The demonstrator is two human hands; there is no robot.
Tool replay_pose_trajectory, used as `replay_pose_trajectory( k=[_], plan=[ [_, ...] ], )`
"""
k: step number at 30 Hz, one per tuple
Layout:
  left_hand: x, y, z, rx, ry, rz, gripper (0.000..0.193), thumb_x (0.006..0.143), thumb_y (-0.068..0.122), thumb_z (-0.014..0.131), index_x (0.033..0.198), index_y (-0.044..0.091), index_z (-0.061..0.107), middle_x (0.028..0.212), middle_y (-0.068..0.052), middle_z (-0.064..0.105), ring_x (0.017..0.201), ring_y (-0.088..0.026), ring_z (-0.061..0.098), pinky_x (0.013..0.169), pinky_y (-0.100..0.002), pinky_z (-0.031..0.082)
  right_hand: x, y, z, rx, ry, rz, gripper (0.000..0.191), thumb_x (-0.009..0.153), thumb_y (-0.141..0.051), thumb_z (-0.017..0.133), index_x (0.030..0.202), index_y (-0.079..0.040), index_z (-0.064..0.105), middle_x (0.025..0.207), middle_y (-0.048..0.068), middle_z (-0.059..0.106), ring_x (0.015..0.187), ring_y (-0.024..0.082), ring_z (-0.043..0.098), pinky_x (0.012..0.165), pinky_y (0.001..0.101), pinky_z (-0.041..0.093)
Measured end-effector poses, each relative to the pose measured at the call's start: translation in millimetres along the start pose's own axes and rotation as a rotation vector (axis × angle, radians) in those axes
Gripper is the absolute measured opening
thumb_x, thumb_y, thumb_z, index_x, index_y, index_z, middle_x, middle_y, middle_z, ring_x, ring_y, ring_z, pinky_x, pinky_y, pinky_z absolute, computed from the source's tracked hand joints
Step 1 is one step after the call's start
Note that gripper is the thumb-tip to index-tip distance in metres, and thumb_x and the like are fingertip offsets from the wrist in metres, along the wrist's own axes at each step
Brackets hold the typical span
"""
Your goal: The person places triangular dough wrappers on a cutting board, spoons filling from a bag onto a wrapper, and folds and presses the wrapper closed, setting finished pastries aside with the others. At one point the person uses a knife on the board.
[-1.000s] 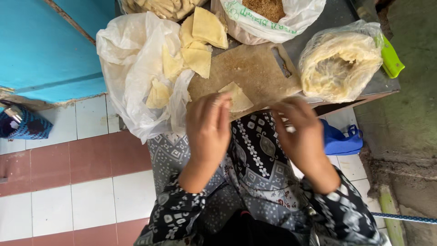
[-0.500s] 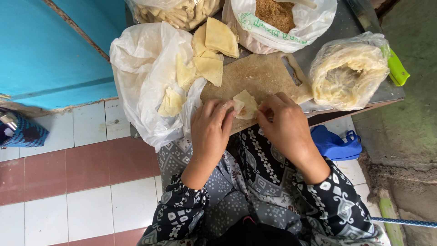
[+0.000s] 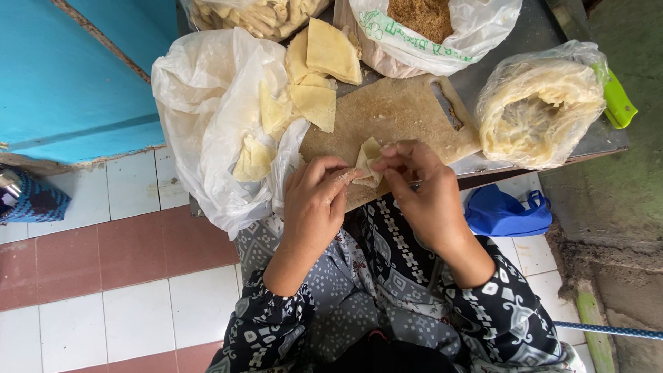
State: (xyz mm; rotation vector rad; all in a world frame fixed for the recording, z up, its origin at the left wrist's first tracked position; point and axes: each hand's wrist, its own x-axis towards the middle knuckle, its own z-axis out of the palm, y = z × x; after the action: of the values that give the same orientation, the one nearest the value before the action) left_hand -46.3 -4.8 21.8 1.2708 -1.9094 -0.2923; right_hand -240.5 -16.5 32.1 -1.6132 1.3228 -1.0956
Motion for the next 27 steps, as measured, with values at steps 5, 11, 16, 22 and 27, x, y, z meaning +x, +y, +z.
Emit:
replay_pose_trajectory(
  k=[5, 11, 16, 22, 27],
  plan=[
    [2, -1, -1, 0.004, -0.01, 0.015, 0.023, 0.089, 0.005, 0.071, 0.11, 0.014, 0.076, 0.11, -0.001, 0.065, 0.101, -0.025, 0.065, 0.09, -0.04, 0.05, 3, -3, 8, -0.066, 0.035, -0.047, 0.028, 0.09, 0.005, 0.07, 0.116, 0.0, 0.061, 0.107, 0.007, 0.067, 0.095, 0.015, 0.074, 0.078, 0.0296, 0.06],
    [9, -5, -3, 0.003, -0.026, 0.065, 0.015, 0.092, 0.009, 0.073, 0.106, 0.011, 0.074, 0.111, -0.001, 0.066, 0.102, -0.025, 0.065, 0.091, -0.039, 0.05, 1, -6, 0, -0.53, 0.081, -0.385, 0.024, 0.082, -0.004, 0.082, 0.104, -0.006, 0.073, 0.101, 0.009, 0.064, 0.097, 0.032, 0.061, 0.084, 0.0428, 0.05],
    [14, -10, -10, -0.018, -0.098, 0.117, 0.023, 0.093, 0.009, 0.072, 0.116, 0.008, 0.075, 0.115, -0.003, 0.064, 0.102, -0.026, 0.063, 0.091, -0.039, 0.05, 2, -11, -12, -0.678, -0.066, -0.508, 0.026, 0.082, -0.009, 0.081, 0.107, -0.008, 0.075, 0.106, 0.006, 0.066, 0.101, 0.029, 0.058, 0.089, 0.0411, 0.044],
    [20, -14, -25, 0.168, -0.236, 0.249, 0.031, 0.086, 0.005, 0.071, 0.115, 0.014, 0.078, 0.114, 0.003, 0.065, 0.103, -0.021, 0.06, 0.091, -0.038, 0.045, 2, -23, -27, -0.877, -0.202, -0.708, 0.035, 0.08, -0.014, 0.075, 0.114, -0.008, 0.077, 0.11, 0.001, 0.067, 0.103, 0.024, 0.059, 0.088, 0.0383, 0.043],
    [28, -16, -36, 0.165, -0.272, 0.34, 0.027, 0.084, 0.014, 0.074, 0.111, 0.01, 0.076, 0.117, -0.001, 0.063, 0.108, -0.022, 0.058, 0.093, -0.041, 0.044, 6, -21, -27, -1.017, -0.26, -0.82, 0.028, 0.079, -0.018, 0.073, 0.104, -0.009, 0.077, 0.103, 0.001, 0.066, 0.102, 0.023, 0.06, 0.086, 0.0381, 0.044]
  ],
)
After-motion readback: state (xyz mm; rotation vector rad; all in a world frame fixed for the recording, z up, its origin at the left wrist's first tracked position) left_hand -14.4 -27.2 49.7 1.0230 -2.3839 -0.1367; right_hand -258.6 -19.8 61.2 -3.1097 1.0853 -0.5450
